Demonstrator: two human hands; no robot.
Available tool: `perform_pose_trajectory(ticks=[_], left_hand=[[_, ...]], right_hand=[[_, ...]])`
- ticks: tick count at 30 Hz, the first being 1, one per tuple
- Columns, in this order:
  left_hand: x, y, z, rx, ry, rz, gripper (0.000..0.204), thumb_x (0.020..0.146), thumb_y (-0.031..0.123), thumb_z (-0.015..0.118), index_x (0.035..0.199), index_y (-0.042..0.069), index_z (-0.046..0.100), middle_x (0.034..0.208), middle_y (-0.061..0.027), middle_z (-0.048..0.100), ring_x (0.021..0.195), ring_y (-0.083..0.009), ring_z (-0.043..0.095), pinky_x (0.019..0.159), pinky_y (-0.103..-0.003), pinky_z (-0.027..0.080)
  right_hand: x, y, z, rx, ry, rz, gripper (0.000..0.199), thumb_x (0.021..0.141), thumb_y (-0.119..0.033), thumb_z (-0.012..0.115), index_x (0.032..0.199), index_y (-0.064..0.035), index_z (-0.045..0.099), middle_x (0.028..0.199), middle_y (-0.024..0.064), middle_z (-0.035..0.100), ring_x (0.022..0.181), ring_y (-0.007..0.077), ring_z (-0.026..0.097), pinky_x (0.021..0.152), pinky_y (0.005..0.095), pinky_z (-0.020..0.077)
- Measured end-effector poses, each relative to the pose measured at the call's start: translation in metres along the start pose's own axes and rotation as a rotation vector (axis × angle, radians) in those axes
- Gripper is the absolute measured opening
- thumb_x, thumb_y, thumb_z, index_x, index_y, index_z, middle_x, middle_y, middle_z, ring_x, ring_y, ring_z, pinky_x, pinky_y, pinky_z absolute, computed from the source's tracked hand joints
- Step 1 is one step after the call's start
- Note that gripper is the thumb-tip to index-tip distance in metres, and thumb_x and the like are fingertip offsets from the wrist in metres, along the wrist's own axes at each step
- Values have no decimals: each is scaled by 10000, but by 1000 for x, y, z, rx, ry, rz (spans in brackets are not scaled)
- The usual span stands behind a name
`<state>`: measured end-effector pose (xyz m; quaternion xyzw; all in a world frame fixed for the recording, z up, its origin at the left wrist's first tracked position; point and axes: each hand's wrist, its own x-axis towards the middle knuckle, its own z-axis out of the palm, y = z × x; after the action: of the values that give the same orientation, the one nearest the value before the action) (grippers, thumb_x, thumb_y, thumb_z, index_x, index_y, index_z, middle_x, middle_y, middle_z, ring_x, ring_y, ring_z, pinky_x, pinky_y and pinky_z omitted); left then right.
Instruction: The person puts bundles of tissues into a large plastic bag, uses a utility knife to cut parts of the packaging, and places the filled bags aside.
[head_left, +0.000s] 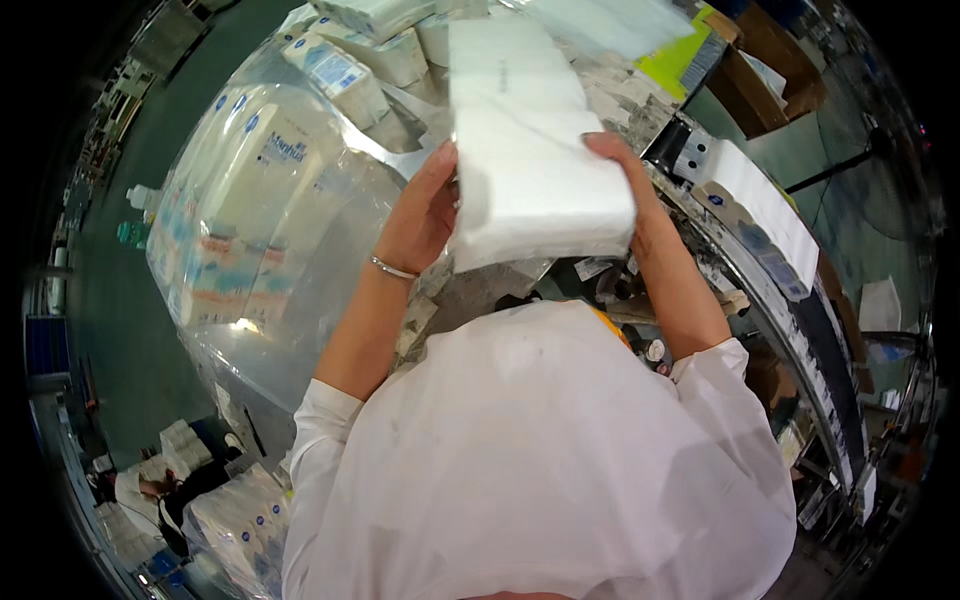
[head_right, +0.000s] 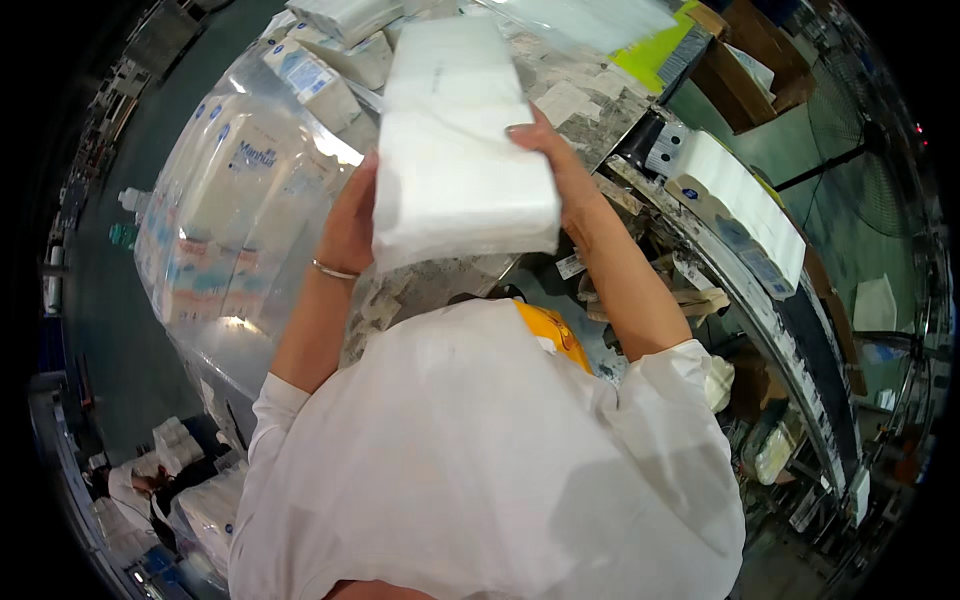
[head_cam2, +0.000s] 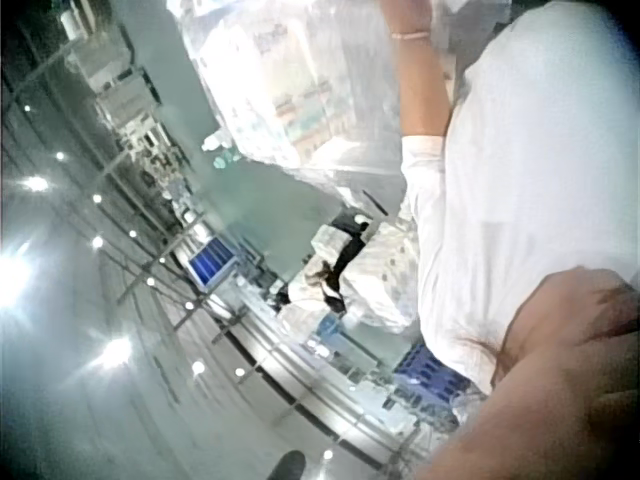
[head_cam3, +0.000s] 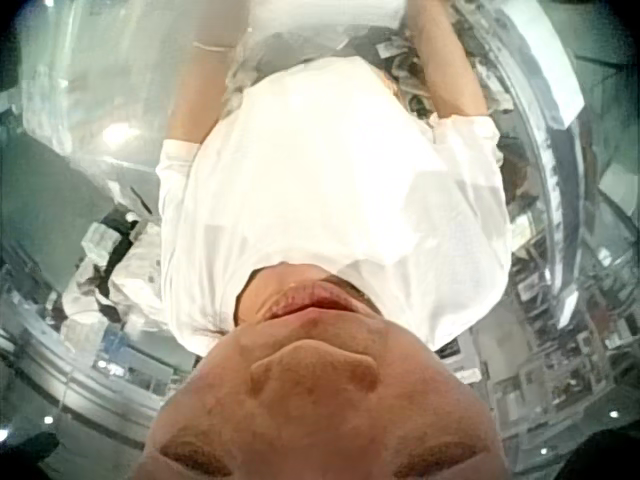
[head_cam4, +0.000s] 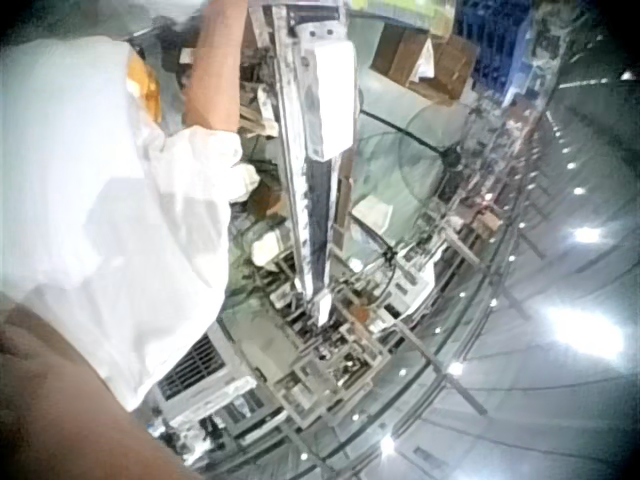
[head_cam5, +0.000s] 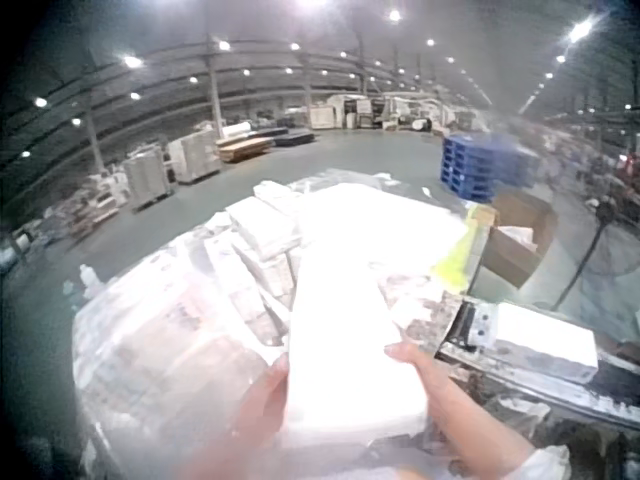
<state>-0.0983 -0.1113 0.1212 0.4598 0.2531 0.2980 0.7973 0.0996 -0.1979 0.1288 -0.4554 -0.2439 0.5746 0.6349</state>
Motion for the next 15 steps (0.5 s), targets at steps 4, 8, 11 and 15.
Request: perform_pose_trajectory(ticks=[4,8,11,15], left_hand=[[-46,23,-20,492,86,182,448,838,186,532,1233,14,407,1184,-104,487,1062,-152,470,894,-288,383],[-122,34,-61,1266,482,605,554,703,130,670,1200,51,439,1207,-148,462,1096,-280,452,922,-361,352],[-186,17,-109,1708,683,400,674,652,213,710,1231,56,401,1256,-156,411,1178,-308,369,972,-420,278],[-225,-46,-145,2028,700,46,755,624,336,710,1246,62,381,1283,-156,379,1202,-317,327,991,-473,208]], right_hand=[[4,22,-42,352,-108,226,764,679,-297,572,1278,56,254,1149,215,454,1000,289,516,825,373,464],[-16,44,-58,350,-45,293,751,680,-299,569,1270,56,267,1144,213,460,994,292,518,828,374,460],[-16,57,-47,339,-79,359,742,681,-300,567,1264,56,276,1140,212,464,990,294,519,831,374,457],[-9,77,-28,317,-165,440,729,683,-301,564,1256,55,288,1136,211,470,984,297,521,835,374,453]])
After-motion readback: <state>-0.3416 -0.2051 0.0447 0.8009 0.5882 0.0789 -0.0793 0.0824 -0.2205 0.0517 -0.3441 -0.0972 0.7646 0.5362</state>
